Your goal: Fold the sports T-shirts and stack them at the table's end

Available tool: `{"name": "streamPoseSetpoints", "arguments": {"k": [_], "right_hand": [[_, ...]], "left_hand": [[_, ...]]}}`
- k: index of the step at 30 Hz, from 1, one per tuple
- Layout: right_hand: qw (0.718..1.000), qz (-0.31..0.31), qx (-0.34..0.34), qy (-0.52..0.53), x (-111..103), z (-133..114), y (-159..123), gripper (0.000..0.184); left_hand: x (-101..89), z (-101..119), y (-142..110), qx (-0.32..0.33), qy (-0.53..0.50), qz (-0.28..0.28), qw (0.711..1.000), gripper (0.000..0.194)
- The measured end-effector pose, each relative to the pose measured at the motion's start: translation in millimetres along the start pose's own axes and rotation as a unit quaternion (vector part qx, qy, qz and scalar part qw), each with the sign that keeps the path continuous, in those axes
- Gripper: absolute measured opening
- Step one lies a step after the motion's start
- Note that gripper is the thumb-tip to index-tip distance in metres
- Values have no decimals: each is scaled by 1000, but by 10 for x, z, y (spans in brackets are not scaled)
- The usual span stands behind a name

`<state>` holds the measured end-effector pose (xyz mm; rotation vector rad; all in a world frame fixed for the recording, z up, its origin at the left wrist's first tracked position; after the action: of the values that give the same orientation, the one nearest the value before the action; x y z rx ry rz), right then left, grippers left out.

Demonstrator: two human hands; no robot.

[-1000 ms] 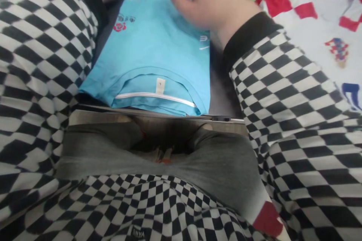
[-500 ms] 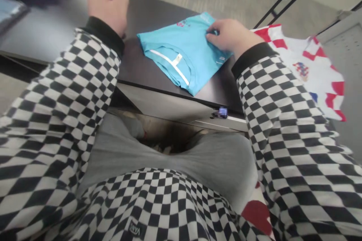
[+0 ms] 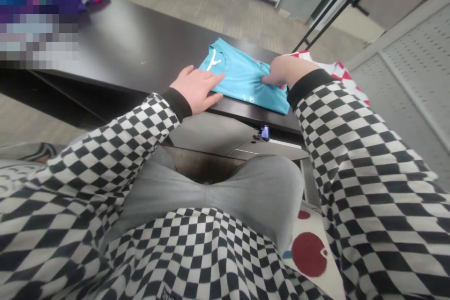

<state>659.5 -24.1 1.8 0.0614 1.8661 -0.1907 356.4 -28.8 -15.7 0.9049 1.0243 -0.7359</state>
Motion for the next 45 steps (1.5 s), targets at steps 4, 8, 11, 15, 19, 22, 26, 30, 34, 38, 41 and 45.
{"name": "streamPoseSetpoints", "arguments": {"k": [4,8,11,15,19,22,26,30,34,38,41,45], "right_hand": [[988,-56,106,-95,-9,9,-441,40],[996,-74,40,-38,37,-425,-830,36],[998,-34,-48,7,-19,-779,-1070,35],[988,40,-144,35,27,-910,-1352,56],[983,-15,-180,21,527,-753,-1561,86],[983,1,-185,15,683,-698,-1689,95],[983,16,-178,41,639,-734,-1804,75],[980,36,-184,61,608,-770,-1908,58],[982,60,-169,55,661,-734,-1988,48],[989,114,-98,17,509,-628,-1978,42],[984,160,-72,-13,206,-632,-1963,39],[979,191,-57,-50,-275,-806,-2026,36]], "left_hand": [[-15,-544,290,-35,13,4,999,55],[76,-1103,652,-127,51,-48,989,70],[148,-1315,767,-210,67,-74,973,79],[17,-935,570,-189,17,19,982,82],[14,32,-24,20,-35,29,999,72],[138,441,-430,89,1,-25,996,72],[92,389,-496,59,30,-5,998,54],[33,290,-383,60,33,-7,998,46],[2,235,-346,61,46,-15,997,49],[-93,98,-276,31,84,-12,996,48],[-281,93,-164,38,82,8,996,53],[-628,123,-45,32,88,30,995,55]]}}
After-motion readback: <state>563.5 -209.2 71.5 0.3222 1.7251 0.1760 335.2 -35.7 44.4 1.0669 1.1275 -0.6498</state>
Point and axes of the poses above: each hand's wrist, its own y-axis towards the middle knuckle, its own x-axis out of the palm, z = x × y, the point moved 9 cm from there along y, towards the middle knuckle, and after that the axes turned 4 degrees about y, right-handed, at the moved point
